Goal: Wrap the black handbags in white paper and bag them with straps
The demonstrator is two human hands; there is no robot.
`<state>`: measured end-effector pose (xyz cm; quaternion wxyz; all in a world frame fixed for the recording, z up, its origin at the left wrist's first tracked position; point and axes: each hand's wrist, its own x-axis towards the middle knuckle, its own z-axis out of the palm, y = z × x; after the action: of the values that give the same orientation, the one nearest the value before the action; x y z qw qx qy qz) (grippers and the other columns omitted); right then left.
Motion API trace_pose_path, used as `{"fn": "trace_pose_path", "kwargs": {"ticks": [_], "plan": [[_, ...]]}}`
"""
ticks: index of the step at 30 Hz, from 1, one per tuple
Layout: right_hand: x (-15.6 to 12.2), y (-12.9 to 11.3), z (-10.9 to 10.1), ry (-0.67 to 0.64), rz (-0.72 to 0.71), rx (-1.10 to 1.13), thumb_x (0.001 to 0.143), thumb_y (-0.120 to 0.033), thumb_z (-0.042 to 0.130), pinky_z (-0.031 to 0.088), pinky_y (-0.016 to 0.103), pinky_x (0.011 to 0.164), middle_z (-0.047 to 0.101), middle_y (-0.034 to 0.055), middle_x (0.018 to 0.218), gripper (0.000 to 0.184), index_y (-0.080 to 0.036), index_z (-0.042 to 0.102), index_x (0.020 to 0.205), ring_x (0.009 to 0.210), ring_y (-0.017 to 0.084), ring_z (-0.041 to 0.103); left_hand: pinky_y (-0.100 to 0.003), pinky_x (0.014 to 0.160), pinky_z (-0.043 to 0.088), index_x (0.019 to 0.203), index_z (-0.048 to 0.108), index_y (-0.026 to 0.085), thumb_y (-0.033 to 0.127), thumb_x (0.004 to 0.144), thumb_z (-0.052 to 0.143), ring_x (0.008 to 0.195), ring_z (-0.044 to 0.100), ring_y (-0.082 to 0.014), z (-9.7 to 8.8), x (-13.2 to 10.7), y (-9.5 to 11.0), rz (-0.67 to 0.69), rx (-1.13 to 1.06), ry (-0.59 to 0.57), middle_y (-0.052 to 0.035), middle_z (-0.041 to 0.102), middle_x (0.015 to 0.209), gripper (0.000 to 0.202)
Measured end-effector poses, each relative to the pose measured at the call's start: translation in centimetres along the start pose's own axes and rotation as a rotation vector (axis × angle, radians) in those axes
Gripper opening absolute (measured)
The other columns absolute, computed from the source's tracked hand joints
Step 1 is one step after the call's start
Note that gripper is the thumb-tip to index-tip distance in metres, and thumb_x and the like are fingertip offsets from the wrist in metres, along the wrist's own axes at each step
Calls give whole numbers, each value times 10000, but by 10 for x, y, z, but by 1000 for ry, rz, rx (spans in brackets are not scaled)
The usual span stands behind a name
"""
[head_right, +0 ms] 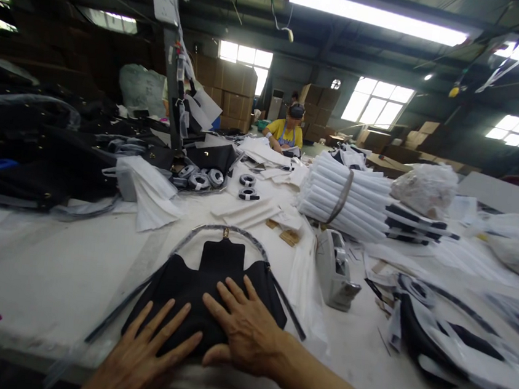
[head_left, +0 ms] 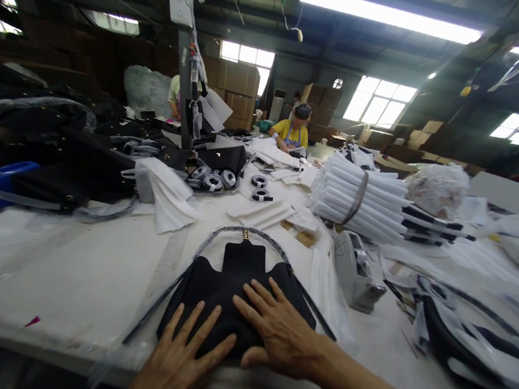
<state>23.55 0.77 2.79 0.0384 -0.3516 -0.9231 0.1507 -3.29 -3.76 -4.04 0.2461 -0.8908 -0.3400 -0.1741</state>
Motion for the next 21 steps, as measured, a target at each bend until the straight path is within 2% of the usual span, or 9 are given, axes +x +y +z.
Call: {"fn": "trace_pose_path", "kwargs": {"ticks": [3, 5, 8, 10, 11, 13, 14, 17, 21], "plan": [[-8, 18, -3, -13, -11, -1, 807, -738, 531, 103, 584, 1181, 239, 164, 1583, 943, -243, 217, 1545, 1471, 328, 161, -544, 1117, 253, 1443, 363, 391, 298, 766, 707, 1329, 443, -335, -5, 0, 1, -42, -11, -43, -62, 468, 1483, 765], [-11, 26, 2, 2, -15, 2, 835, -715, 517, 105, 562, 1190, 219, 163, 1588, 926, -217, 199, 1549, 1477, 307, 144, -522, 1070, 330, 1423, 397, 357, 369, 762, 713, 1284, 490, -331, -8, 6, 4, -25, -33, -29, -79, 524, 1428, 733], [-13, 30, 8, 36, -21, -14, 851, -682, 531, 117, 565, 1189, 224, 158, 1588, 887, -222, 221, 1544, 1476, 305, 154, -468, 962, 445, 1212, 569, 281, 466, 798, 669, 1112, 608, -294, -8, 29, 11, -36, -136, 16, -92, 654, 1218, 464], [-13, 30, 10, 52, -31, -22, 851, -665, 552, 132, 560, 1189, 241, 152, 1583, 878, -227, 231, 1541, 1472, 305, 171, -392, 831, 511, 951, 606, 241, 403, 824, 663, 931, 658, -242, -5, 53, 16, -118, -243, -39, -55, 694, 1006, 214], [-13, 30, 11, 59, -35, -24, 851, -660, 556, 139, 558, 1189, 248, 150, 1581, 878, -227, 228, 1542, 1470, 304, 179, -356, 756, 524, 877, 586, 230, 331, 828, 666, 853, 658, -220, -3, 64, 18, -144, -292, -105, -30, 685, 922, 138], [-14, 30, 12, 80, -42, -26, 853, -655, 557, 149, 554, 1189, 261, 145, 1577, 883, -224, 216, 1545, 1467, 301, 193, -347, 704, 534, 848, 562, 222, 222, 805, 670, 808, 648, -215, 1, 82, 19, -179, -353, -166, -9, 667, 869, 115], [-15, 31, 14, 90, -43, -27, 855, -654, 555, 150, 551, 1190, 265, 141, 1575, 885, -224, 208, 1547, 1466, 298, 197, -357, 710, 540, 873, 564, 222, 201, 794, 671, 811, 645, -219, 4, 87, 19, -196, -367, -158, -8, 667, 876, 135], [-15, 35, 21, 101, -51, -37, 862, -663, 534, 155, 544, 1190, 254, 133, 1577, 889, -224, 187, 1552, 1464, 296, 201, -385, 817, 542, 951, 572, 224, 283, 806, 667, 927, 650, -236, 15, 86, 12, -199, -365, 18, -37, 687, 985, 184], [-7, 41, 16, 61, -92, -46, 889, -655, 491, 226, 532, 1172, 305, 139, 1550, 848, -215, 198, 1551, 1440, 307, 266, -321, 917, 507, 1068, 603, 232, 425, 876, 592, 1078, 634, -209, 39, 74, -2, -12, -189, 247, -39, 702, 1116, 273]]}}
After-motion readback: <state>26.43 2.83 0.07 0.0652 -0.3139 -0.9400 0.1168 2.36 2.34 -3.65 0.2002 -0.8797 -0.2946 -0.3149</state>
